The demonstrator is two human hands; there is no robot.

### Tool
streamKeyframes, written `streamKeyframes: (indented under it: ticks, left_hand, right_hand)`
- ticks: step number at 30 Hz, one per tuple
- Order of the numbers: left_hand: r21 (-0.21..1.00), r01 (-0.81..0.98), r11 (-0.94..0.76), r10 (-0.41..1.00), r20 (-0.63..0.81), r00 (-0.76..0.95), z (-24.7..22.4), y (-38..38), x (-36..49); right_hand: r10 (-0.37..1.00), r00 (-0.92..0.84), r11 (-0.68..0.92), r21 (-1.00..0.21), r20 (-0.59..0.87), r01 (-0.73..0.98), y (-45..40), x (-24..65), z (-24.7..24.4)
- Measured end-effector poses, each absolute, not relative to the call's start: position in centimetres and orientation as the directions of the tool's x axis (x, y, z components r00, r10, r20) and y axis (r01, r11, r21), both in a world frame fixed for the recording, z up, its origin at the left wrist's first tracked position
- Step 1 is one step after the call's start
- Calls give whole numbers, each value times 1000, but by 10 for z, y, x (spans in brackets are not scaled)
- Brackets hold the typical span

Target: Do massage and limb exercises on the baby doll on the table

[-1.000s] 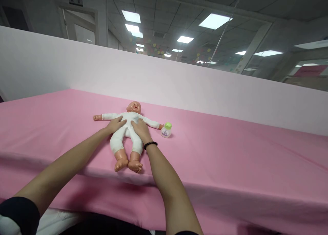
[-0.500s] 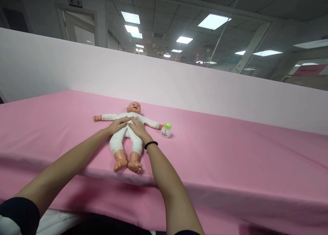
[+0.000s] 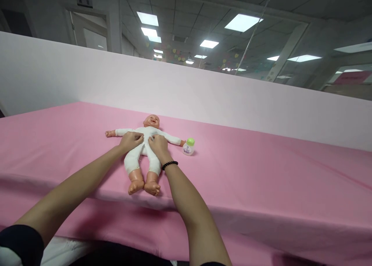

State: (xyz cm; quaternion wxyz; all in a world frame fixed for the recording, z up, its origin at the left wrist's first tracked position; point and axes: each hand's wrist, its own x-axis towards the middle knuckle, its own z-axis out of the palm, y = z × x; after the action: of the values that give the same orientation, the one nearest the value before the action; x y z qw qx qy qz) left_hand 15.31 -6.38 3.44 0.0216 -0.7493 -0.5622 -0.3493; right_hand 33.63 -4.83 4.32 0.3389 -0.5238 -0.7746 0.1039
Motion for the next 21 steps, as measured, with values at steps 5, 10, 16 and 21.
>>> streamKeyframes:
  ticks: [5,10,16,21]
  left_hand:
    - [449,736,-506,802,558,211,29,-59,152]
    - [533,653,-538,835,443,327,17,-40,145]
    - [588,765,-262,957,260,128,12,-34,146]
    - [549,806,-219,928,373,-2,21,-48,149]
  right_hand:
    - [745,-421,667,-552,518,501,-42,336,35]
    - [815,-482,560,-649,320,515,-31,336,30]
    - [909,-383,398,-625,167,672,-30,335,33]
    - [932,-223,350,-549,285,759,-46,337,41]
